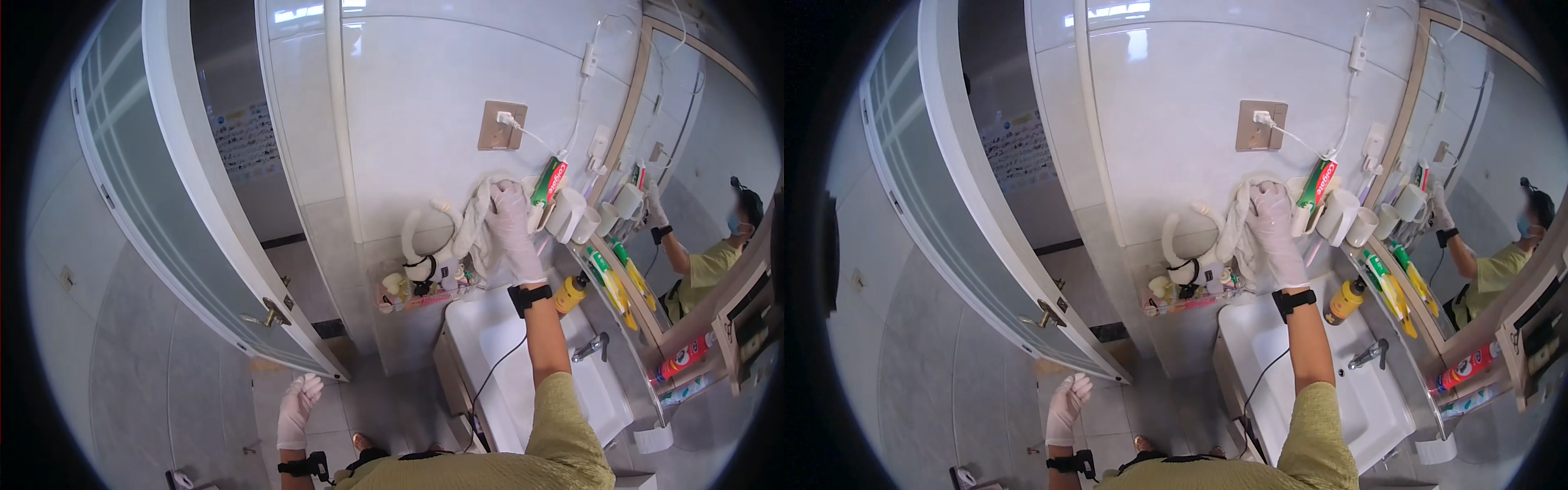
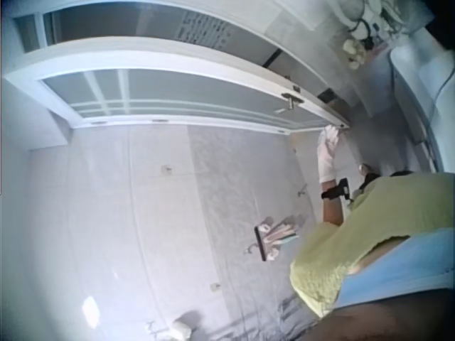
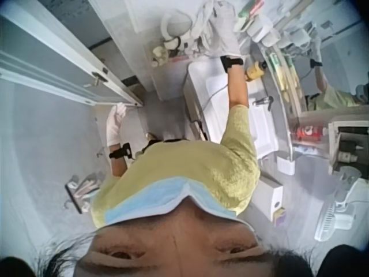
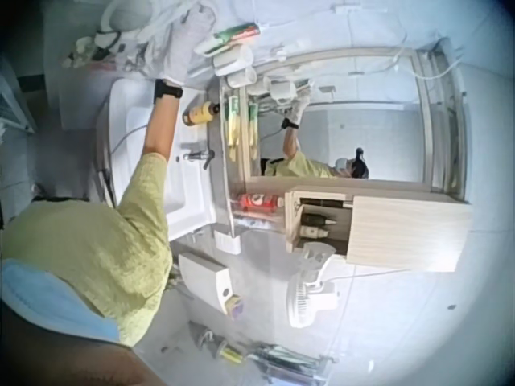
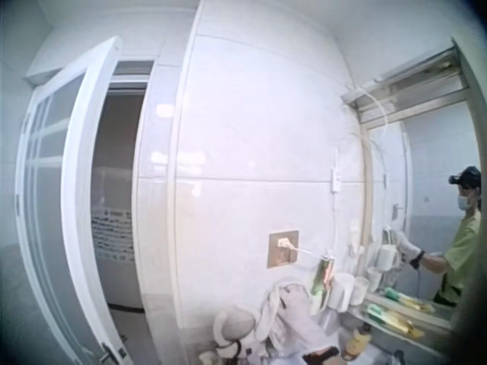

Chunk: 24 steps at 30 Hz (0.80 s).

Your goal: The person wipes wall-mounted bathroom fixtures and holders with a white cloth, handles a toothpaste tube and several plastic cups, and then rinses and wrings out the cloth in the sink.

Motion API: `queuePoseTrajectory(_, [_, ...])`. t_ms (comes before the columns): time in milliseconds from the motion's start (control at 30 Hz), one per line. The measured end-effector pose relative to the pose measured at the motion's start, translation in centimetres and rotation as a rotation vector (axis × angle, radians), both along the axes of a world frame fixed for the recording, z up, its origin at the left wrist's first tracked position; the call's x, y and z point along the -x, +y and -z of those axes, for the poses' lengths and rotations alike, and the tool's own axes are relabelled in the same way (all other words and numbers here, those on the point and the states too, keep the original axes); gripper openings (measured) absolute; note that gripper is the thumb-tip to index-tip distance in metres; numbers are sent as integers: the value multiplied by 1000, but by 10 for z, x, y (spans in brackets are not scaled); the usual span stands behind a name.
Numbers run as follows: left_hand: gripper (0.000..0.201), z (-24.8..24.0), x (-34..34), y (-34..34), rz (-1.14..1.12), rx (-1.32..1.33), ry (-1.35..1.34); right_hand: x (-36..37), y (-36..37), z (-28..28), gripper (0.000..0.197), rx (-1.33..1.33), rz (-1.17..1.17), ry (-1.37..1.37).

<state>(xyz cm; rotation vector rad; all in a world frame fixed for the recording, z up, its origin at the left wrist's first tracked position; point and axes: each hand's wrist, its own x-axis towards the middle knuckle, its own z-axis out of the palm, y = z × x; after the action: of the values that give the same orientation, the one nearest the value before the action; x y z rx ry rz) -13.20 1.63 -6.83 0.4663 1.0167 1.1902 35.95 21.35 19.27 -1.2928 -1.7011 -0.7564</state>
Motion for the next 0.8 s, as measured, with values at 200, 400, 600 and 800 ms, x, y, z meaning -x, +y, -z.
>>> queuePoseTrajectory(200, [33, -1, 1, 3, -24, -32, -31, 3, -12, -5, 29, 39, -90, -292])
queuePoseTrajectory(400, [34, -3, -5, 0, 12, -54, -61, 2, -21, 0, 31, 62, -98, -368])
queuePoseTrajectory(600, [34, -17, -20, 10, 33, -74, -78, -5, -8, 5, 29, 24, -136, -303])
queuePoseTrajectory(800, [33, -15, -27, 17, 75, -65, -82, 6, -27, 43, 29, -18, -490, 763])
